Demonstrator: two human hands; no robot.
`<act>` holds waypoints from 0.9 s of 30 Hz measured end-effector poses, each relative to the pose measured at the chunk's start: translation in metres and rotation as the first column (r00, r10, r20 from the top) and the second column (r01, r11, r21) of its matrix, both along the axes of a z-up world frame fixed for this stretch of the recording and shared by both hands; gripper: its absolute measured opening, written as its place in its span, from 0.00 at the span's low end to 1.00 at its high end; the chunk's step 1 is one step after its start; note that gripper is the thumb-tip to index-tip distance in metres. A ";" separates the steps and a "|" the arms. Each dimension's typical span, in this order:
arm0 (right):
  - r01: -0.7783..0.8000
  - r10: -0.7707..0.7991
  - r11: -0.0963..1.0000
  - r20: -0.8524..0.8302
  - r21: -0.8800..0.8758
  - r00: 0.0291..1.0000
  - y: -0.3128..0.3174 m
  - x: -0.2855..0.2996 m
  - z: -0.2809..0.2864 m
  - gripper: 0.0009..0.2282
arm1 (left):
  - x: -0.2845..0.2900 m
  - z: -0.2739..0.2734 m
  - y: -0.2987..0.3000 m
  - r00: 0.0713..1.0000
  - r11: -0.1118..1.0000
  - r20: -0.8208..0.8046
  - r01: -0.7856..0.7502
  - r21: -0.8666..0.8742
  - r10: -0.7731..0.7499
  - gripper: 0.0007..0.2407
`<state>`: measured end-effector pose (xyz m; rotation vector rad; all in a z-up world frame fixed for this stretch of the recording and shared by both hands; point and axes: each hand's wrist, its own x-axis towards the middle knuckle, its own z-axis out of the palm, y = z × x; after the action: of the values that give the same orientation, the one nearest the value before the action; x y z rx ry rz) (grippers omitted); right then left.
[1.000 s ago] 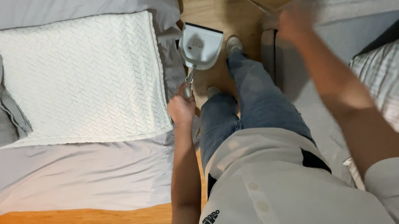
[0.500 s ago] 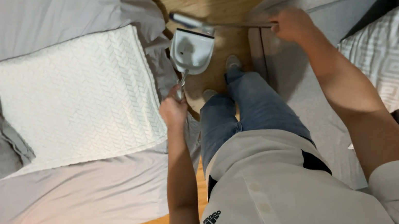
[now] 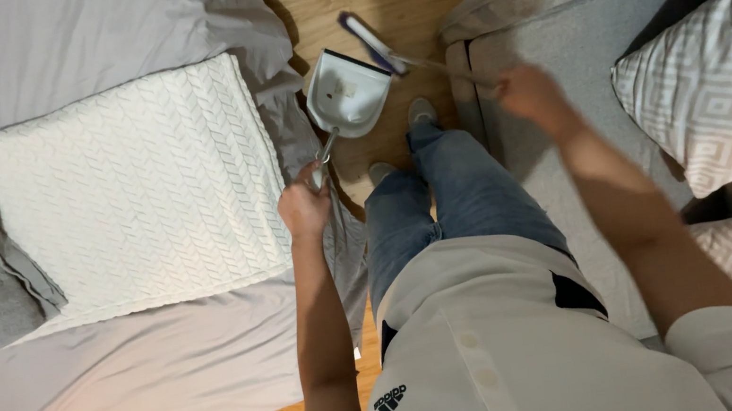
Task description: The person sweeps the wooden floor using a broom and dustpan, collecting debris into the dustpan. They move around the room, sweeping near a bed and a sofa.
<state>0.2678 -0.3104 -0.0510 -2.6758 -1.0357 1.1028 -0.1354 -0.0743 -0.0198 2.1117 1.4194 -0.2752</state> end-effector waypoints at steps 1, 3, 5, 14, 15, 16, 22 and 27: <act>-0.028 0.027 0.999 0.037 0.022 0.999 -0.005 0.022 0.006 0.14 | 0.002 0.002 0.001 1.000 1.000 0.005 0.008 0.006 -0.008 0.14; -0.032 0.031 0.999 0.057 0.015 0.998 -0.007 0.033 0.005 0.15 | 0.001 0.005 0.000 1.000 1.000 0.011 0.005 0.002 -0.005 0.14; -0.033 0.032 0.999 0.083 0.009 0.996 0.010 0.018 0.042 0.16 | 0.004 0.008 0.003 1.000 1.000 0.024 0.006 -0.001 -0.006 0.14; -0.275 0.289 0.953 0.107 -0.127 0.951 0.035 -0.085 0.005 0.08 | 0.014 0.023 -0.004 0.999 0.999 -0.041 -0.003 -0.046 0.002 0.13; -0.246 0.252 0.966 0.078 -0.079 0.965 0.031 -0.082 0.019 0.08 | 0.014 0.026 -0.005 0.999 0.999 -0.048 0.001 -0.041 -0.003 0.12; -0.215 0.217 0.976 0.051 -0.030 0.975 0.029 -0.078 0.034 0.09 | 0.016 0.029 -0.006 0.999 0.999 -0.051 0.005 -0.033 -0.007 0.12; -0.206 0.215 0.976 0.195 -0.065 0.957 0.011 -0.018 0.067 0.11 | -0.002 0.009 -0.011 0.995 0.998 -0.085 0.051 -0.037 -0.054 0.12; -0.122 0.147 0.977 0.141 -0.173 0.979 0.005 -0.115 0.043 0.09 | -0.026 -0.004 -0.008 0.994 0.996 -0.070 0.078 -0.041 -0.081 0.13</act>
<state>0.1524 -0.3058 -0.0077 -2.8975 -1.2196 1.0615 -0.1616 -0.0827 -0.0243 2.1496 1.3608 -0.4104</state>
